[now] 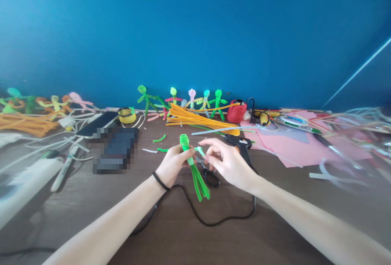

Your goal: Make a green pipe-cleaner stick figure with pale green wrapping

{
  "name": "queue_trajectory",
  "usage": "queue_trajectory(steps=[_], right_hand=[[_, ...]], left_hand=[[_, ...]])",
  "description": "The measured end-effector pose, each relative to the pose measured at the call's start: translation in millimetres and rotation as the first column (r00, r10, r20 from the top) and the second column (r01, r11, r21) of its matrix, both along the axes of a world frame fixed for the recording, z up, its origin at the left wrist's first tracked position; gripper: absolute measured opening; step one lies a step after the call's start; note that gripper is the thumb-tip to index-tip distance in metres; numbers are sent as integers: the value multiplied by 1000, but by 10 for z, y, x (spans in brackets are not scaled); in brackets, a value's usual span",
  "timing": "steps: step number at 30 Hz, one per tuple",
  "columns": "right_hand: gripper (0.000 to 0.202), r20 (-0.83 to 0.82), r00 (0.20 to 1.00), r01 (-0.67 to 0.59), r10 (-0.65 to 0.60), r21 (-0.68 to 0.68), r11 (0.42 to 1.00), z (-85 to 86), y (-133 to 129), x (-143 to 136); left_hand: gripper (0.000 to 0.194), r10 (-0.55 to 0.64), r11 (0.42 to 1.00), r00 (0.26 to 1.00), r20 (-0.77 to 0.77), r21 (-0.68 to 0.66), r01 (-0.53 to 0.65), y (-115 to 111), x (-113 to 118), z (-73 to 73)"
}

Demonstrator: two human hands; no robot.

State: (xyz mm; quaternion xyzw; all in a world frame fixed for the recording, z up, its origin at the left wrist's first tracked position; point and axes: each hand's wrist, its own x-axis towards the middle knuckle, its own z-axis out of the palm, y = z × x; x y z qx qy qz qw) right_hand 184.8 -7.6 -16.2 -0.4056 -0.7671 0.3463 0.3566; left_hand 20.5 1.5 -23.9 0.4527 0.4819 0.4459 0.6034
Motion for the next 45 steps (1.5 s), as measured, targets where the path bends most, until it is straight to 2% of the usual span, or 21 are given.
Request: queue_trajectory(steps=[6,11,19,24,27,29,33,37,40,45], right_hand=[[28,-147,988,-77,50,-182,980,-87,34,-11],[26,-144,987,-100,71,-201,974,-101,89,12],[12,73,986,-131,149,-212,968,18,191,142],[11,147,967,-197,208,-86,977,96,202,172],[16,217,938,-282,270,25,959,110,215,179],[18,301,917,-307,262,116,944,103,225,179],[18,490,865,-295,107,323,899,63,218,171],[19,564,822,-251,-80,485,838,64,150,161],[22,581,797,-239,-164,553,798,100,81,137],[26,576,791,-242,-207,605,759,110,-5,64]], left_hand=[[16,-82,995,992,98,-43,87,2,-9,2],[16,-193,980,977,96,-32,197,-11,-17,21],[13,-364,931,931,13,-19,364,-54,-40,83],[12,-420,907,904,-72,-47,418,-59,-32,111],[13,-468,884,875,-126,-52,465,-68,-10,136],[12,-477,879,865,-154,-61,474,-76,8,141],[7,-432,901,872,-232,-72,427,-78,38,100],[4,-330,944,907,-263,-64,325,-58,45,22],[4,-269,962,928,-258,-37,269,-45,41,-18],[6,-201,979,946,-254,-11,205,-46,46,-19]])
